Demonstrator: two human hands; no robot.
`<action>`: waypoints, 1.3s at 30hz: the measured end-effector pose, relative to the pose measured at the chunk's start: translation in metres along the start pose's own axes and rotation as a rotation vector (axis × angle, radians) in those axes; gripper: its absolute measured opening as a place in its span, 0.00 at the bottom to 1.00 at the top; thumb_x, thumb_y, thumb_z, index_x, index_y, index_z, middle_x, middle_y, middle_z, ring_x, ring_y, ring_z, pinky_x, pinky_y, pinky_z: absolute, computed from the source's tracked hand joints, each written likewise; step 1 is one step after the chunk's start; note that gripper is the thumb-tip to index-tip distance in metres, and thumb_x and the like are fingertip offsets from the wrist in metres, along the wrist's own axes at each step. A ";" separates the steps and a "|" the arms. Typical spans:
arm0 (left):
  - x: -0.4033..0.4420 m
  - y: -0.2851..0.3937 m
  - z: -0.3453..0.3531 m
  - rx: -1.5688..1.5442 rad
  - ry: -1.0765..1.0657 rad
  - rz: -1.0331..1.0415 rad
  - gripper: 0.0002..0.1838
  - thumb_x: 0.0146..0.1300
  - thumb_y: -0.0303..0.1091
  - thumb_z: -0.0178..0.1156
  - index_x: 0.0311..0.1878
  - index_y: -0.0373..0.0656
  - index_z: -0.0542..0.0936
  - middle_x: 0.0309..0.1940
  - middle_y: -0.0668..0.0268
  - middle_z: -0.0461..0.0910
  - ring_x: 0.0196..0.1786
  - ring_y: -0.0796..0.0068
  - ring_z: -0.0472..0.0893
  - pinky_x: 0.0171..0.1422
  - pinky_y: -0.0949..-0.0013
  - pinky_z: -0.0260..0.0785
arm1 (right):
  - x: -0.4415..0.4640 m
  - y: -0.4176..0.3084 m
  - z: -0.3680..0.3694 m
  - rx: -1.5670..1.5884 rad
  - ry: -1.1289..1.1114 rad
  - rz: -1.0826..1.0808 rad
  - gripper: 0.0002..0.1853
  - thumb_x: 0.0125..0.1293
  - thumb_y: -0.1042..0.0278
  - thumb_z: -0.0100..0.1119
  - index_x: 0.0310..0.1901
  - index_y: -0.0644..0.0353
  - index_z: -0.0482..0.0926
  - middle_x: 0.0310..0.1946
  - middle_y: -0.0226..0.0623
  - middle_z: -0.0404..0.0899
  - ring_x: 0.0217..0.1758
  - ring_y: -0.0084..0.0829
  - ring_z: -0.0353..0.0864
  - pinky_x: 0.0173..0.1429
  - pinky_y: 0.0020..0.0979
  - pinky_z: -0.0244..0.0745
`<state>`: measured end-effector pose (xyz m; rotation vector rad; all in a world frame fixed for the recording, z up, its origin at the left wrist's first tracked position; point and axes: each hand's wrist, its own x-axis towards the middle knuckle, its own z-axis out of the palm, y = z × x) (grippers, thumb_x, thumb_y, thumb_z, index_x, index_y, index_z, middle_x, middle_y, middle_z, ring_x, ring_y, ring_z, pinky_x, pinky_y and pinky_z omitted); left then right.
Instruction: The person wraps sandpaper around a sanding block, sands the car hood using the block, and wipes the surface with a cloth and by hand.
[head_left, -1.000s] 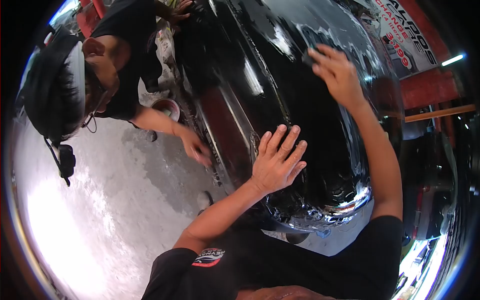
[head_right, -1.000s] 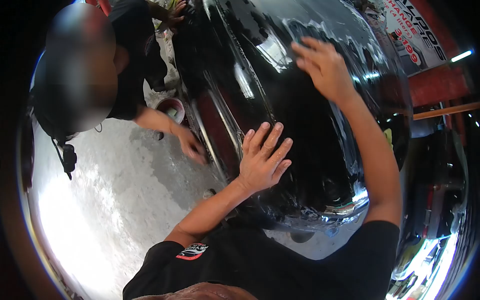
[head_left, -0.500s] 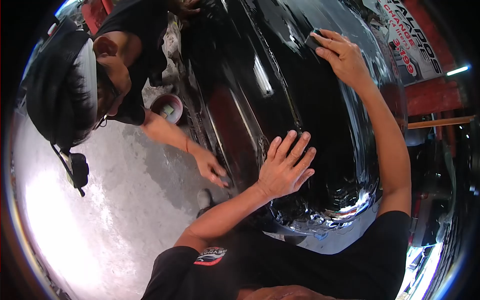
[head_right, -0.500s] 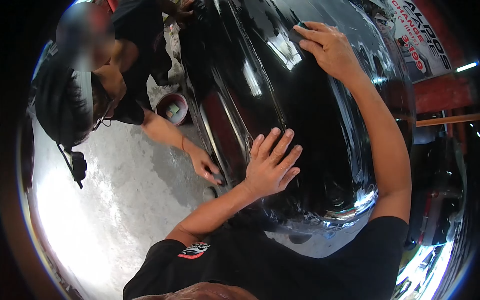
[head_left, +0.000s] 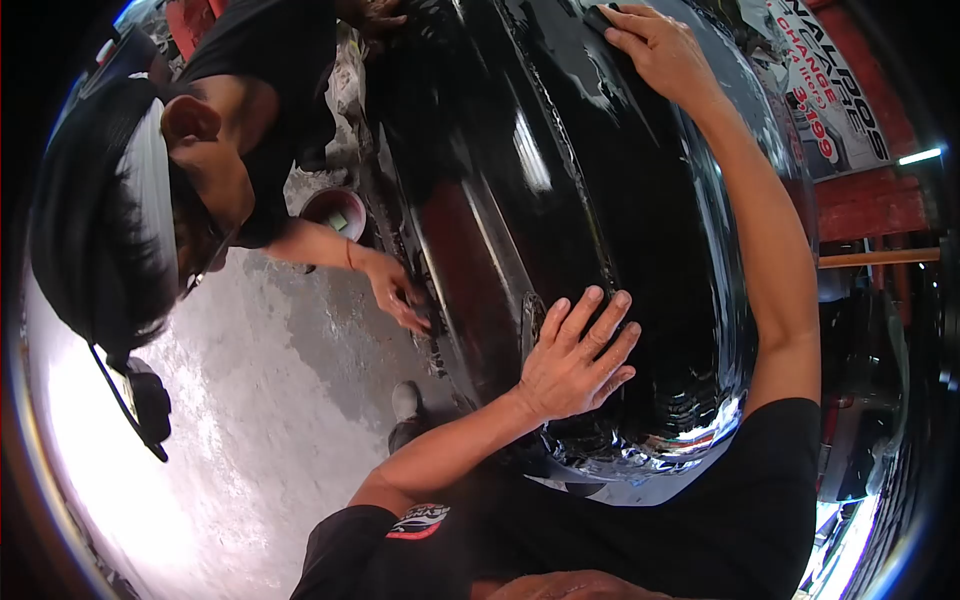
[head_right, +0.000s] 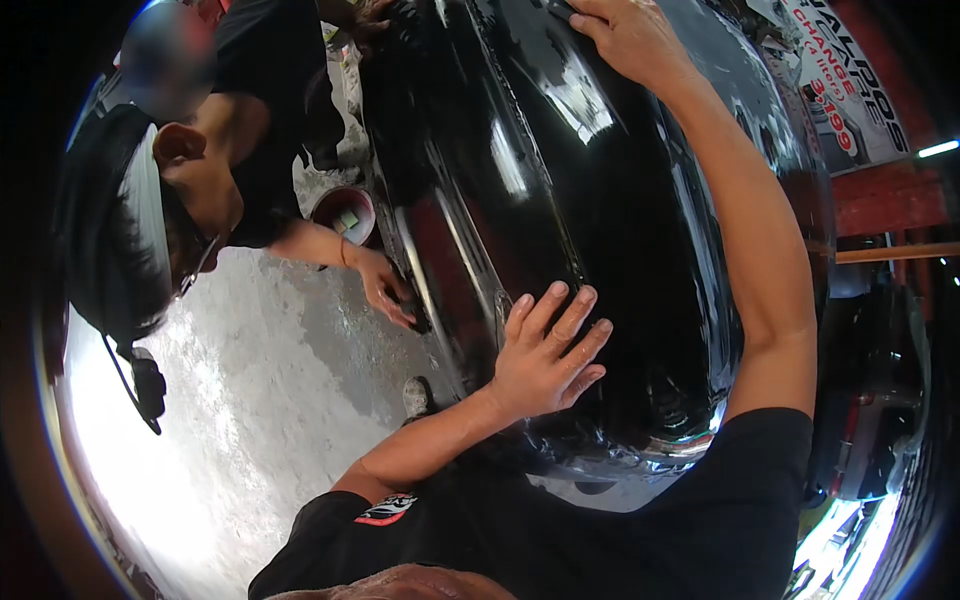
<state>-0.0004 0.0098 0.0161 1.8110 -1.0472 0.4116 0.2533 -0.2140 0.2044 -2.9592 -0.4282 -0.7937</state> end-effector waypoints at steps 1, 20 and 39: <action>0.001 0.000 -0.001 -0.001 -0.002 0.001 0.28 0.69 0.51 0.65 0.70 0.53 0.79 0.80 0.56 0.66 0.82 0.48 0.61 0.83 0.43 0.43 | 0.002 -0.001 0.001 0.004 -0.001 0.002 0.18 0.68 0.62 0.63 0.56 0.59 0.87 0.53 0.51 0.87 0.59 0.54 0.84 0.67 0.44 0.76; 0.004 -0.004 -0.002 0.000 -0.013 -0.005 0.28 0.65 0.51 0.68 0.67 0.54 0.81 0.81 0.57 0.64 0.83 0.49 0.59 0.82 0.43 0.44 | 0.098 0.024 0.041 -0.146 -0.076 0.070 0.18 0.69 0.61 0.60 0.55 0.57 0.88 0.48 0.55 0.87 0.54 0.54 0.86 0.61 0.48 0.79; -0.001 -0.002 0.001 -0.006 -0.009 -0.004 0.30 0.64 0.52 0.69 0.67 0.55 0.81 0.81 0.57 0.64 0.83 0.50 0.59 0.83 0.43 0.44 | 0.047 0.002 0.016 -0.087 -0.062 0.000 0.20 0.67 0.59 0.62 0.56 0.57 0.87 0.50 0.55 0.87 0.56 0.52 0.86 0.63 0.46 0.78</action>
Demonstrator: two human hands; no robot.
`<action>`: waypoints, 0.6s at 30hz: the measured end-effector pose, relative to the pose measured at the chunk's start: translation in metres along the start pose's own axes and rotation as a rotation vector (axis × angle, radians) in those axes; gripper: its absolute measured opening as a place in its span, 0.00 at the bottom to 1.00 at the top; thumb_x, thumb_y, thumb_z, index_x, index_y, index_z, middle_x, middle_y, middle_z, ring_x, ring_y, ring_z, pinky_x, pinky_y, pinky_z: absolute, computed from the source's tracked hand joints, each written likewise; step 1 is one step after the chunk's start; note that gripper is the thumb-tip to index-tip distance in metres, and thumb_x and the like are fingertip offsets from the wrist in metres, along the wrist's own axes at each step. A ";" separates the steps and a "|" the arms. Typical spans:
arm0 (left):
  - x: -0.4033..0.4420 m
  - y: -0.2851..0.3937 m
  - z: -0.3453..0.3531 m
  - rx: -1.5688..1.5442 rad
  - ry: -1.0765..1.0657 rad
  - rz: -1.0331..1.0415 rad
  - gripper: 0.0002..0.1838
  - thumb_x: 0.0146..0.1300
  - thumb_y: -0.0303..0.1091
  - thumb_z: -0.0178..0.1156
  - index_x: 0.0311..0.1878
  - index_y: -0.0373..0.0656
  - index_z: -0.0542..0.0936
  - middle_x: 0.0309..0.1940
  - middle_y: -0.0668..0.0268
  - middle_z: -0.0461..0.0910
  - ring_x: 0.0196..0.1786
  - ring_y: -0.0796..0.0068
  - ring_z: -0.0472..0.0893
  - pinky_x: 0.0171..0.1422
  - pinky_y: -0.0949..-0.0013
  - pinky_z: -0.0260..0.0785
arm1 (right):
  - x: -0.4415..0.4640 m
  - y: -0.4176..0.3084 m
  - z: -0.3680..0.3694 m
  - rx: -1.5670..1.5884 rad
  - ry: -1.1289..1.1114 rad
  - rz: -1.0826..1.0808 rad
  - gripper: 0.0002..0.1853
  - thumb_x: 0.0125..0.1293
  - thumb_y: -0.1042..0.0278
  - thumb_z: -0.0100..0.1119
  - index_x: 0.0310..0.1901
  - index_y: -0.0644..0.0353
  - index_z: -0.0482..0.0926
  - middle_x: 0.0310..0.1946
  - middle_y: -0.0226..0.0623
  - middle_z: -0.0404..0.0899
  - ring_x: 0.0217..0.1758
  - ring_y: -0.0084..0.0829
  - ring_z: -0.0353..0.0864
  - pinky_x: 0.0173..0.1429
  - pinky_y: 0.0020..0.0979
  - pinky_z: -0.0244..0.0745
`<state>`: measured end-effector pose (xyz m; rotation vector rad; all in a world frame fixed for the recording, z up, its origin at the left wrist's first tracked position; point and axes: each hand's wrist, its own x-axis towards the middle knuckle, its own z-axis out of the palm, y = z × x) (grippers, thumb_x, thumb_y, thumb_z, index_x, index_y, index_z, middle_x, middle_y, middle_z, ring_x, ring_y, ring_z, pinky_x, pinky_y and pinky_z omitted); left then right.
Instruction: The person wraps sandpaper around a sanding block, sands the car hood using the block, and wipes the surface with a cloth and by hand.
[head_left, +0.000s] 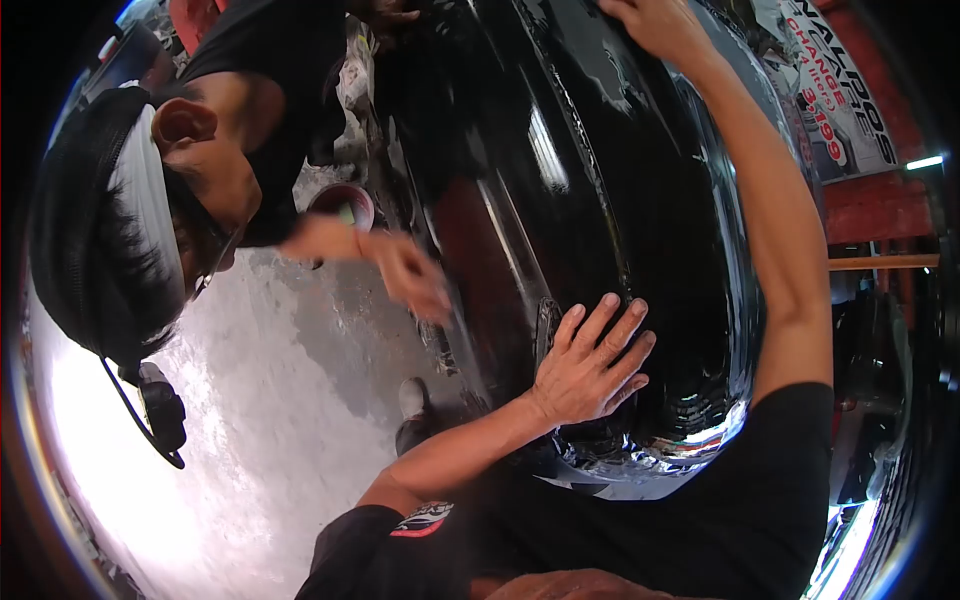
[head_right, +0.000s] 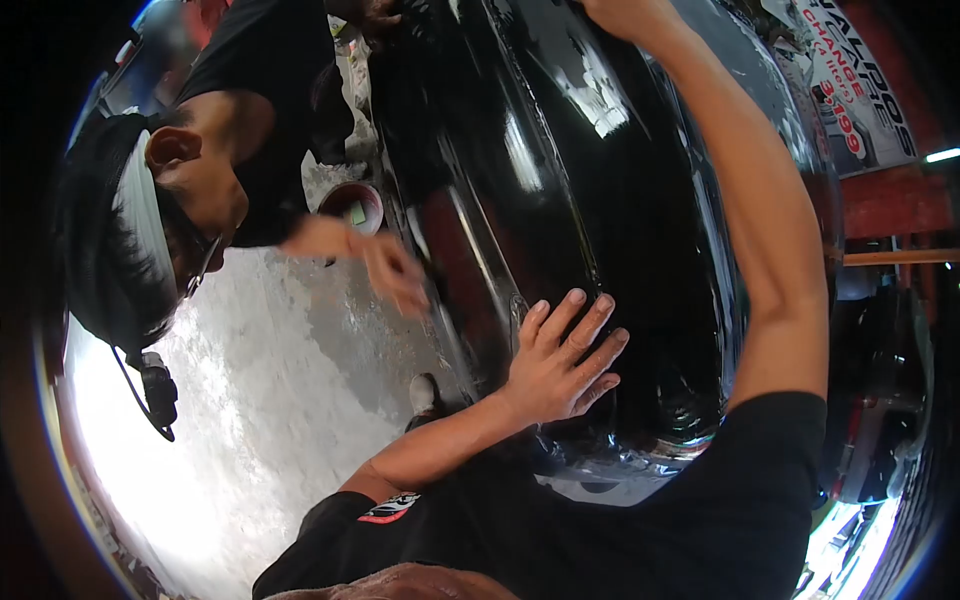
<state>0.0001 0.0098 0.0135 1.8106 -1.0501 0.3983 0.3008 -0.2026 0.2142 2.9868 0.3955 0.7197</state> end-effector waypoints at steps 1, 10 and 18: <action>0.000 0.001 0.000 0.001 -0.002 0.004 0.29 0.64 0.53 0.69 0.67 0.55 0.81 0.81 0.58 0.64 0.83 0.50 0.59 0.83 0.43 0.44 | -0.012 -0.009 -0.008 0.034 -0.019 -0.001 0.19 0.67 0.59 0.62 0.56 0.57 0.87 0.51 0.55 0.86 0.56 0.53 0.85 0.63 0.46 0.78; 0.000 0.000 -0.003 -0.001 0.005 0.004 0.30 0.63 0.52 0.69 0.68 0.54 0.80 0.80 0.57 0.65 0.83 0.49 0.60 0.82 0.42 0.44 | 0.056 0.003 0.024 -0.034 -0.020 0.079 0.18 0.68 0.58 0.61 0.54 0.58 0.88 0.50 0.54 0.87 0.56 0.52 0.86 0.62 0.47 0.78; -0.002 0.000 0.000 0.017 -0.010 0.025 0.30 0.67 0.55 0.65 0.68 0.54 0.79 0.81 0.57 0.63 0.83 0.50 0.59 0.83 0.42 0.42 | 0.024 0.010 0.015 0.131 -0.011 0.026 0.18 0.68 0.60 0.63 0.57 0.56 0.87 0.52 0.51 0.87 0.57 0.50 0.86 0.64 0.42 0.78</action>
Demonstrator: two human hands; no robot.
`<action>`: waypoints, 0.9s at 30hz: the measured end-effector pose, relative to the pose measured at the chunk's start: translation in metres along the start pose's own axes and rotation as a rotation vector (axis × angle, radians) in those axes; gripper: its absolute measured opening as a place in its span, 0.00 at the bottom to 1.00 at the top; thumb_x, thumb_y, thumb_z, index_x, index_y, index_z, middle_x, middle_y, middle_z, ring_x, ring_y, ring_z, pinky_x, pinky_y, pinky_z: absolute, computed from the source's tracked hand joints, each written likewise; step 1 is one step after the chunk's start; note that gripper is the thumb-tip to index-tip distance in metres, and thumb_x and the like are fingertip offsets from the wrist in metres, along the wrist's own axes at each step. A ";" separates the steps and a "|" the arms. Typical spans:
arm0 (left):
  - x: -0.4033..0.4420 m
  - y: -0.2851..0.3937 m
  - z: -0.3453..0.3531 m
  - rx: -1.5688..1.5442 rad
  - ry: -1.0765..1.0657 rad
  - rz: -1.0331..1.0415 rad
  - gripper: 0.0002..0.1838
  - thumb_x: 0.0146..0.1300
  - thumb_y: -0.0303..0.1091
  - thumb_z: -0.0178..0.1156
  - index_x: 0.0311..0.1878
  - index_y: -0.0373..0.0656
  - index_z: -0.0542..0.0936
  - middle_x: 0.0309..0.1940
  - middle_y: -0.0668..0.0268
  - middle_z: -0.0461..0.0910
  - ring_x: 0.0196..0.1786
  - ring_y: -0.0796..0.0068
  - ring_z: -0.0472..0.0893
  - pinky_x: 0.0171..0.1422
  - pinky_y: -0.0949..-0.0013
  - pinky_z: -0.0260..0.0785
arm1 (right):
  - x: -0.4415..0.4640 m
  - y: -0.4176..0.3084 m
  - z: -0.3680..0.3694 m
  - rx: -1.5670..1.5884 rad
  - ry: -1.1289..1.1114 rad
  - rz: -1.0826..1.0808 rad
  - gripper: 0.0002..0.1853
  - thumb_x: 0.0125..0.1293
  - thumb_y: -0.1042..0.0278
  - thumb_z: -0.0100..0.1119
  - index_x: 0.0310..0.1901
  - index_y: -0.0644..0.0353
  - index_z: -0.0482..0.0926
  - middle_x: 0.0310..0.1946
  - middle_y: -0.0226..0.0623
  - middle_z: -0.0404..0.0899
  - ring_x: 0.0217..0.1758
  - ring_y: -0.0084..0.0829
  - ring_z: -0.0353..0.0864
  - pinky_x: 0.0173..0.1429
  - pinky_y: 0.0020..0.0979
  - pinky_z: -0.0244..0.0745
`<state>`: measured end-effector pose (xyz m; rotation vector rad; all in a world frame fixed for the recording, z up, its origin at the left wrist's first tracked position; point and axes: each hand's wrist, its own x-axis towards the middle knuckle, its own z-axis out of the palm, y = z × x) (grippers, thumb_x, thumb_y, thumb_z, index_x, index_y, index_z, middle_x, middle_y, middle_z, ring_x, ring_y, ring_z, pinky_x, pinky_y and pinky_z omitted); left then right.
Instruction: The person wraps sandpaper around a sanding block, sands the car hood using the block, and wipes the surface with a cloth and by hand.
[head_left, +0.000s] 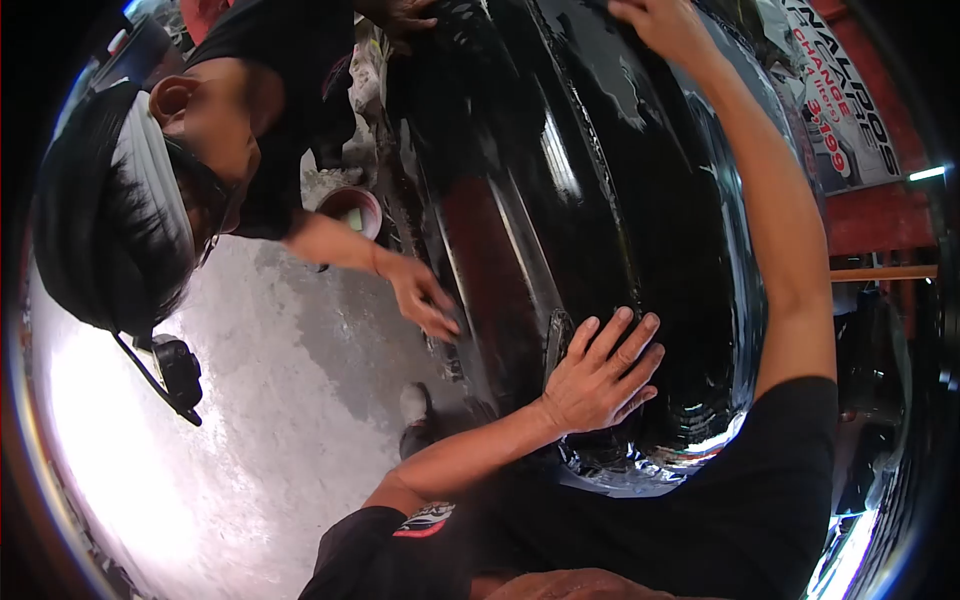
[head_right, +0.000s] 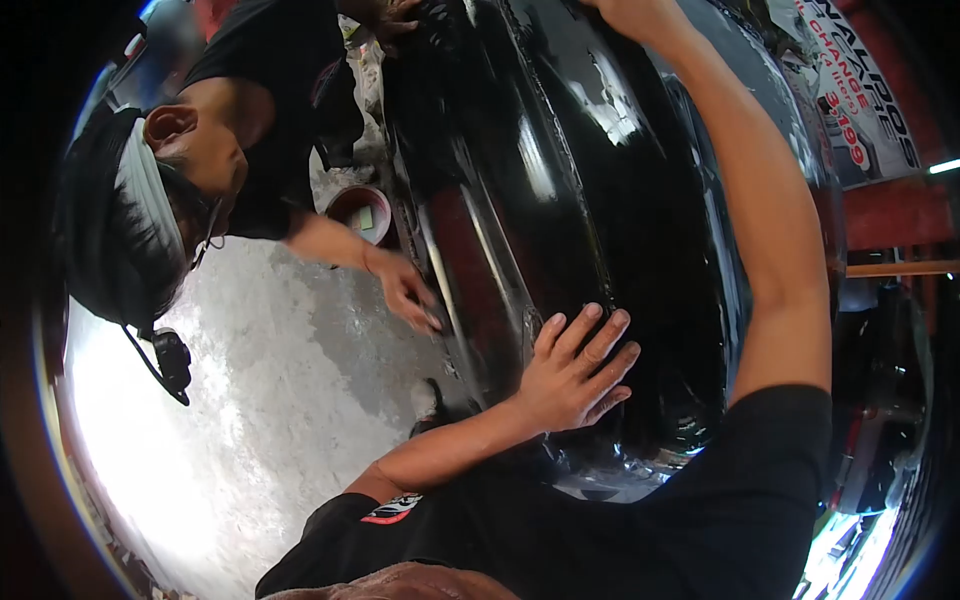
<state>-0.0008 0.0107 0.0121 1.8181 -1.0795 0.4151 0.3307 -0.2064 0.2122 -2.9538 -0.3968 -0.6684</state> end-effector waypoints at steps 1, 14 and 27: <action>-0.002 0.000 0.001 0.001 0.003 0.005 0.30 0.67 0.55 0.65 0.68 0.54 0.79 0.81 0.57 0.63 0.83 0.50 0.59 0.83 0.42 0.42 | 0.025 0.013 0.013 -0.013 -0.005 0.025 0.19 0.68 0.59 0.63 0.56 0.57 0.87 0.52 0.50 0.88 0.56 0.48 0.87 0.62 0.42 0.79; -0.013 0.002 0.012 -0.020 0.024 0.012 0.31 0.64 0.54 0.68 0.69 0.54 0.79 0.81 0.57 0.64 0.83 0.50 0.59 0.83 0.42 0.42 | 0.001 0.006 0.008 -0.070 0.013 0.028 0.17 0.69 0.59 0.63 0.53 0.57 0.88 0.46 0.53 0.88 0.51 0.48 0.89 0.58 0.44 0.80; -0.012 0.002 0.014 -0.033 0.008 0.009 0.29 0.66 0.52 0.67 0.69 0.54 0.79 0.81 0.57 0.63 0.83 0.50 0.59 0.82 0.42 0.43 | -0.056 0.020 -0.017 -0.152 -0.042 -0.089 0.20 0.72 0.58 0.65 0.63 0.50 0.85 0.64 0.44 0.82 0.65 0.46 0.83 0.70 0.42 0.74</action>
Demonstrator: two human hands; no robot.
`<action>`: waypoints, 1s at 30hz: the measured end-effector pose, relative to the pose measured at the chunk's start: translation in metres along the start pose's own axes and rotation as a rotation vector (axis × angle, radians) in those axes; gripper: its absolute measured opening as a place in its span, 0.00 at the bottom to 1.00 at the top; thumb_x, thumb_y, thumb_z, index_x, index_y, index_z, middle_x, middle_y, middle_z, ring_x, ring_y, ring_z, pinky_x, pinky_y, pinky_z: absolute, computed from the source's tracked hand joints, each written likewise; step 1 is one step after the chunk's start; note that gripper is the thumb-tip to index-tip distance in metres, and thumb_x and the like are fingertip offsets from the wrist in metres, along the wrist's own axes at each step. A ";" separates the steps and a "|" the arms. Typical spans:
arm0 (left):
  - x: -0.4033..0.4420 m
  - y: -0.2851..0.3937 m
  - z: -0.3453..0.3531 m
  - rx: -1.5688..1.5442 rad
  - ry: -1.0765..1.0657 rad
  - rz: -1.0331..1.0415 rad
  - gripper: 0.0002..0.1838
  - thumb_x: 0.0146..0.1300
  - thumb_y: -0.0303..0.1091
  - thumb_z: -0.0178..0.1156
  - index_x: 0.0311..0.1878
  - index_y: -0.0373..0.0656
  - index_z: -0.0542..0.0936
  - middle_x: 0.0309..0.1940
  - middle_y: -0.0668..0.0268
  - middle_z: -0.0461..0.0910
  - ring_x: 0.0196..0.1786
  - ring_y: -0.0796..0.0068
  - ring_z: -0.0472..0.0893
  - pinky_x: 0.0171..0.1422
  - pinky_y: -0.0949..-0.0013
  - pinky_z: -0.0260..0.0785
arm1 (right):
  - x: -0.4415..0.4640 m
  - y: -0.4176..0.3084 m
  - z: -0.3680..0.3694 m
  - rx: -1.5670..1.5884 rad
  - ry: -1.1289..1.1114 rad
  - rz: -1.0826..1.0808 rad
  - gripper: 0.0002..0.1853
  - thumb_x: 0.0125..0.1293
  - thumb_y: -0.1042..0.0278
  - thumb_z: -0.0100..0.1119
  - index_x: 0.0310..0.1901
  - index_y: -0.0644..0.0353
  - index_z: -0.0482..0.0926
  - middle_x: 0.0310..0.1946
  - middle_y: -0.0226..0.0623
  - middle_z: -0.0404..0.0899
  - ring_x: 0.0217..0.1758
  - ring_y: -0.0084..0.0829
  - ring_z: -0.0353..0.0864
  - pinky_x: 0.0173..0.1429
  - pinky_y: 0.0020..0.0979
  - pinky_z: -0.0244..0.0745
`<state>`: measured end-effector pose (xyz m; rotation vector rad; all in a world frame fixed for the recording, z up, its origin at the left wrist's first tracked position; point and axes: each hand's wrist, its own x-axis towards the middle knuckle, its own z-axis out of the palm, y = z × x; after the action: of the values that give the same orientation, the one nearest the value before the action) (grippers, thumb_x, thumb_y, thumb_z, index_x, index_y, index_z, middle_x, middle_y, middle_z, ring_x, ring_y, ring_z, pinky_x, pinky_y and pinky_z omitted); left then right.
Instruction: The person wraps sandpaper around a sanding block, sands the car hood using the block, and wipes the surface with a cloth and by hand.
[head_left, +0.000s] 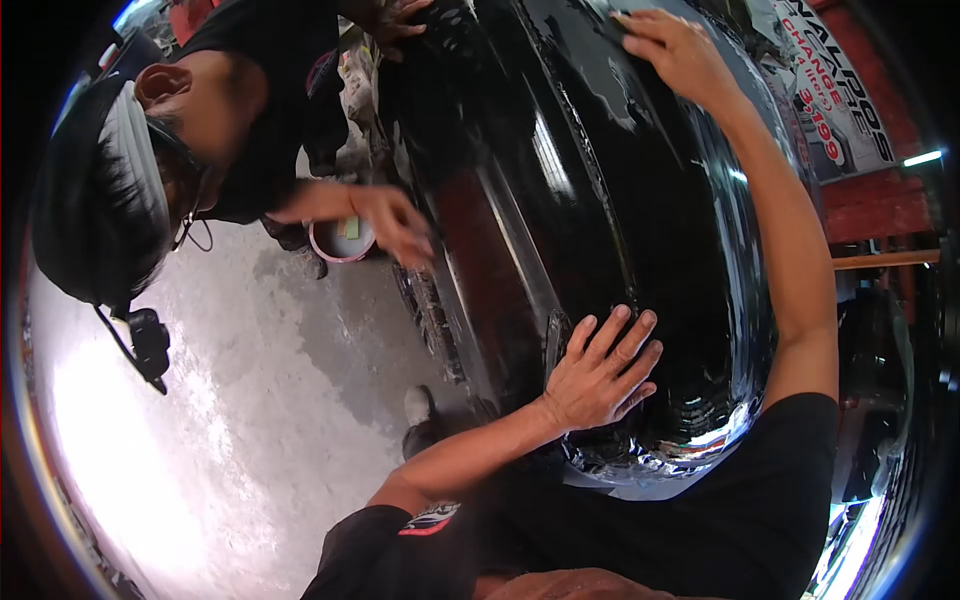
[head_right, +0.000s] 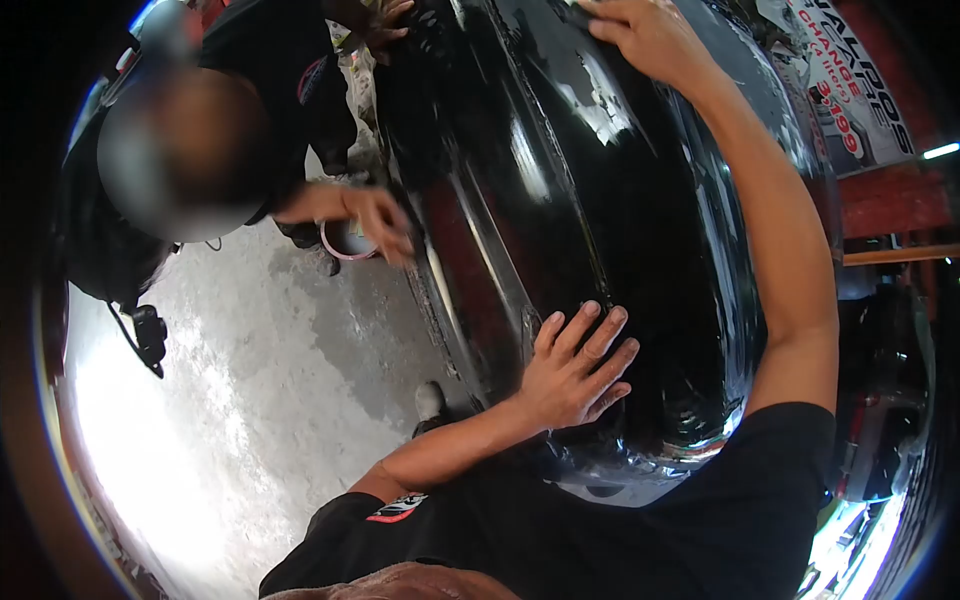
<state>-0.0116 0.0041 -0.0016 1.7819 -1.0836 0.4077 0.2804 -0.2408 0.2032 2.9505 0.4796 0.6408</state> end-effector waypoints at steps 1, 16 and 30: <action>-0.002 -0.001 0.001 -0.004 0.001 -0.006 0.29 0.66 0.52 0.68 0.68 0.54 0.80 0.81 0.57 0.63 0.83 0.50 0.59 0.82 0.42 0.43 | 0.013 0.011 0.010 -0.033 0.007 -0.015 0.20 0.73 0.58 0.64 0.63 0.50 0.85 0.64 0.44 0.82 0.65 0.46 0.83 0.70 0.42 0.74; 0.006 -0.001 -0.008 0.028 0.003 -0.013 0.29 0.66 0.54 0.66 0.68 0.56 0.80 0.81 0.57 0.64 0.83 0.50 0.59 0.82 0.43 0.42 | 0.058 -0.010 0.021 0.093 0.024 0.167 0.18 0.69 0.58 0.62 0.55 0.57 0.88 0.50 0.53 0.87 0.56 0.50 0.86 0.62 0.45 0.78; 0.022 -0.002 -0.022 0.022 0.001 -0.009 0.28 0.71 0.52 0.64 0.69 0.51 0.78 0.83 0.56 0.61 0.85 0.48 0.55 0.85 0.43 0.40 | -0.180 -0.051 -0.087 0.217 -0.070 0.072 0.19 0.73 0.63 0.62 0.63 0.50 0.86 0.65 0.45 0.82 0.65 0.50 0.80 0.70 0.47 0.73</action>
<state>0.0057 0.0124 0.0224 1.8051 -1.0737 0.4157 0.0742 -0.2488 0.2045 3.1951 0.4664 0.5208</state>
